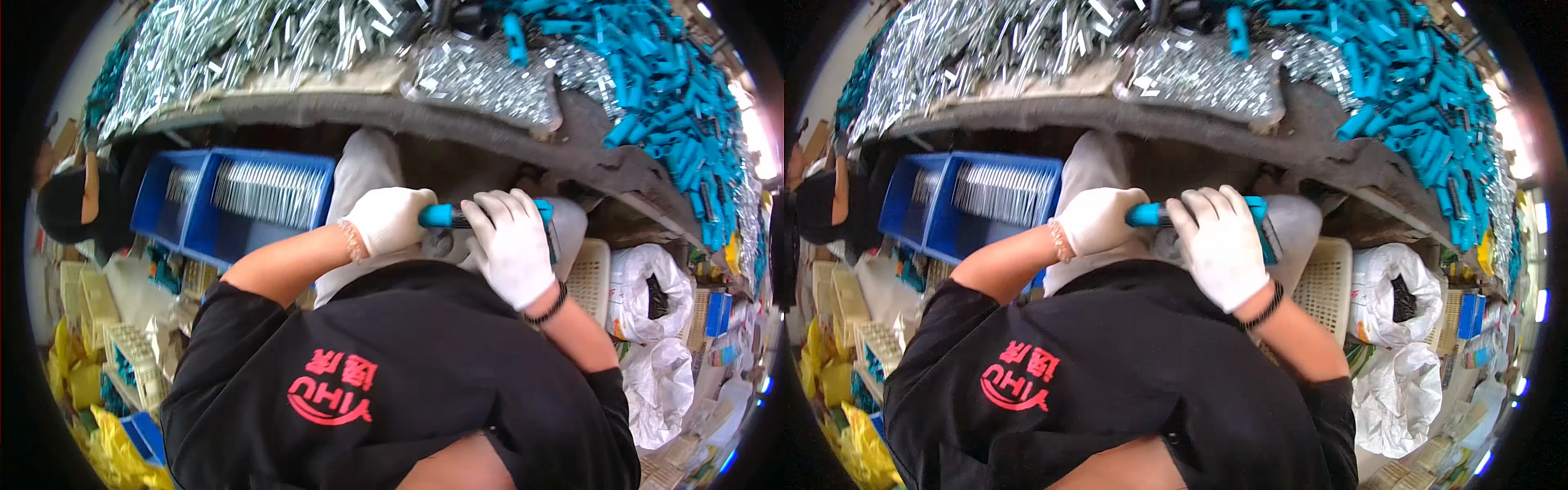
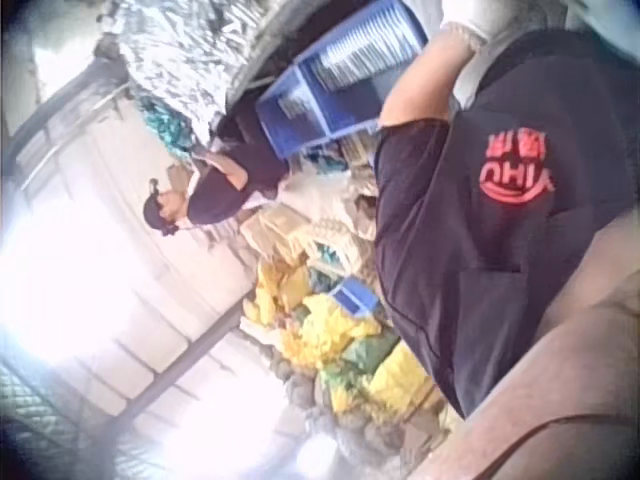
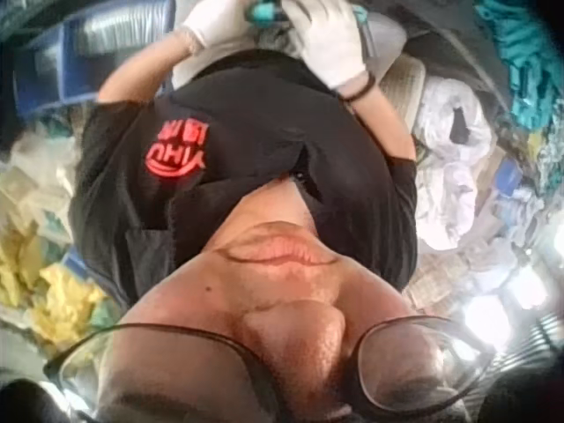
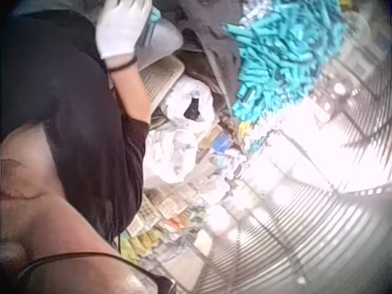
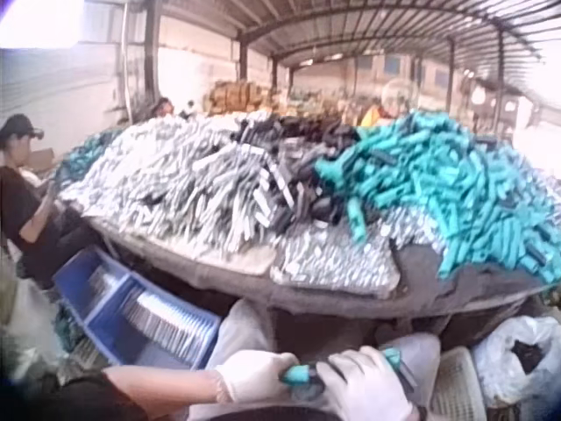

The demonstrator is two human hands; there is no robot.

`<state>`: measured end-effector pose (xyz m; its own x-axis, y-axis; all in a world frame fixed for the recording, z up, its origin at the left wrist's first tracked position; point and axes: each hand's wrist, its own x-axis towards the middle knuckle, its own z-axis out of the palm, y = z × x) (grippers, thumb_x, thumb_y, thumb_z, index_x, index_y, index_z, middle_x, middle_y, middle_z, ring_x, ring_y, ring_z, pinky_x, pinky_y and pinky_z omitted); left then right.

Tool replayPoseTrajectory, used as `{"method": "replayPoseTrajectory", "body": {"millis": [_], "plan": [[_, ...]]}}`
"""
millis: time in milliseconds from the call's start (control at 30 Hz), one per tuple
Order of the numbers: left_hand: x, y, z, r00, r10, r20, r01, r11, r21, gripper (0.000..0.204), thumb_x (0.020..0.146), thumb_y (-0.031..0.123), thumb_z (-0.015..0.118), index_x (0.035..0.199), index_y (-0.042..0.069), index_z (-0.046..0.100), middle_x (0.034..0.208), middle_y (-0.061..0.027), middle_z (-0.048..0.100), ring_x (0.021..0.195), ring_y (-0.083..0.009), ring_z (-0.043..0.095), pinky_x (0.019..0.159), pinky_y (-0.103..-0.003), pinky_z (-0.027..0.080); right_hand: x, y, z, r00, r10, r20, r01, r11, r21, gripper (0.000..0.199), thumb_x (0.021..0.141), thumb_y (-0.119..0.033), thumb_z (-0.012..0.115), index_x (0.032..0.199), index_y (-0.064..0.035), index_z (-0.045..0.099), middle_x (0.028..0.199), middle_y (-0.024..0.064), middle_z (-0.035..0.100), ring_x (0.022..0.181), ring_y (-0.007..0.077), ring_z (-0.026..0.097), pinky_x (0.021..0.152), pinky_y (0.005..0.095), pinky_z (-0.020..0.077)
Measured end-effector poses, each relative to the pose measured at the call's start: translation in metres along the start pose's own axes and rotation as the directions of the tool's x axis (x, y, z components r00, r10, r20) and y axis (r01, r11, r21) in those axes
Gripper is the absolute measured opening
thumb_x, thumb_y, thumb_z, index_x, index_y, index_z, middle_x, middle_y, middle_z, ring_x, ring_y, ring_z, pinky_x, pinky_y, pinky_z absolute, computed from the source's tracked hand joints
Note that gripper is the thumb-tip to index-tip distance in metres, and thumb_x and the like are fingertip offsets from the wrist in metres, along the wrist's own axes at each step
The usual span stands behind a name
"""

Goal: Assembling hardware components into handheld tools in a manufacturing setting.

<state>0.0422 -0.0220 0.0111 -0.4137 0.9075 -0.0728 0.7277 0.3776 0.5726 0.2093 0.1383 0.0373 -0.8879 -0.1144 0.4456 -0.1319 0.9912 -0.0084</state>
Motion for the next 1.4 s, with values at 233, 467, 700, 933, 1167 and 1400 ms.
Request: {"method": "replayPoseTrajectory", "body": {"millis": [233, 467, 700, 933, 1167, 1400], "plan": [[-0.043, -0.044, -0.023, 0.971, 0.21, 0.114, -0.159, 0.924, -0.348, 0.052, 0.093, 0.033, 0.069, 0.131, -0.001, 0.058, 0.1, -0.0195, 0.07, 0.094, -0.026, 0.07, 0.083, -0.036, 0.054, 0.008, 0.006, 0.07, 0.915, 0.019, 0.403, -0.079, 0.988, 0.134, 0.037, 0.08, -0.025, 0.074, 0.111, -0.0128, 0.059, 0.09, 0.012, 0.062, 0.083, 0.0298, 0.066, 0.071, 0.0428, 0.0513], [-0.126, -0.122, -0.068, 0.612, -0.676, -0.411, -0.028, 0.501, -0.865, 0.03, 0.103, 0.022, 0.055, 0.12, -0.001, 0.063, 0.095, -0.0059, 0.066, 0.082, -0.0126, 0.061, 0.076, -0.028, 0.051, 0.029, -0.014, 0.115, 0.858, -0.201, 0.473, -0.049, 0.885, 0.464, 0.03, 0.084, -0.026, 0.071, 0.105, -0.0089, 0.058, 0.089, 0.0158, 0.063, 0.081, 0.0369, 0.066, 0.072, 0.0467, 0.0534], [-0.161, -0.118, -0.058, 0.606, -0.728, -0.32, -0.039, 0.375, -0.926, 0.03, 0.102, 0.019, 0.054, 0.122, -0.004, 0.06, 0.094, -0.0075, 0.063, 0.081, -0.015, 0.06, 0.074, -0.029, 0.049, 0.062, 0.027, 0.148, 0.859, 0.083, 0.505, -0.366, 0.789, 0.493, 0.032, 0.085, -0.028, 0.065, 0.109, -0.0078, 0.057, 0.088, 0.0209, 0.067, 0.084, 0.0418, 0.067, 0.074, 0.0476, 0.0542], [-0.15, -0.122, -0.067, 0.621, -0.714, -0.323, -0.08, 0.353, -0.932, 0.03, 0.102, 0.019, 0.055, 0.121, -0.003, 0.06, 0.094, -0.0065, 0.063, 0.081, -0.0141, 0.06, 0.075, -0.029, 0.049, 0.057, 0.042, 0.16, 0.77, 0.243, 0.59, -0.589, 0.627, 0.51, 0.032, 0.081, -0.026, 0.069, 0.103, -0.0046, 0.059, 0.081, 0.0194, 0.066, 0.075, 0.0325, 0.067, 0.07, 0.0426, 0.0522], [-0.134, -0.118, -0.057, 0.666, -0.689, -0.284, -0.094, 0.3, -0.949, 0.026, 0.102, 0.017, 0.054, 0.119, -0.001, 0.061, 0.094, -0.0064, 0.063, 0.08, -0.0141, 0.059, 0.074, -0.029, 0.049, 0.051, 0.024, 0.139, 0.841, -0.064, 0.537, -0.347, 0.697, 0.628, 0.033, 0.082, -0.022, 0.071, 0.104, -0.0033, 0.058, 0.078, 0.013, 0.064, 0.07, 0.0242, 0.066, 0.064, 0.0384, 0.0517], [-0.103, -0.081, -0.031, 0.893, -0.439, -0.098, 0.218, 0.614, -0.759, 0.042, 0.088, 0.016, 0.067, 0.124, -0.005, 0.061, 0.108, -0.0102, 0.068, 0.103, -0.0183, 0.063, 0.096, -0.031, 0.048, 0.039, 0.005, 0.127, 0.74, -0.085, 0.667, -0.521, 0.553, 0.65, 0.045, 0.082, -0.029, 0.074, 0.116, -0.0036, 0.058, 0.095, 0.0173, 0.069, 0.089, 0.03, 0.069, 0.081, 0.0386, 0.0535]]}}
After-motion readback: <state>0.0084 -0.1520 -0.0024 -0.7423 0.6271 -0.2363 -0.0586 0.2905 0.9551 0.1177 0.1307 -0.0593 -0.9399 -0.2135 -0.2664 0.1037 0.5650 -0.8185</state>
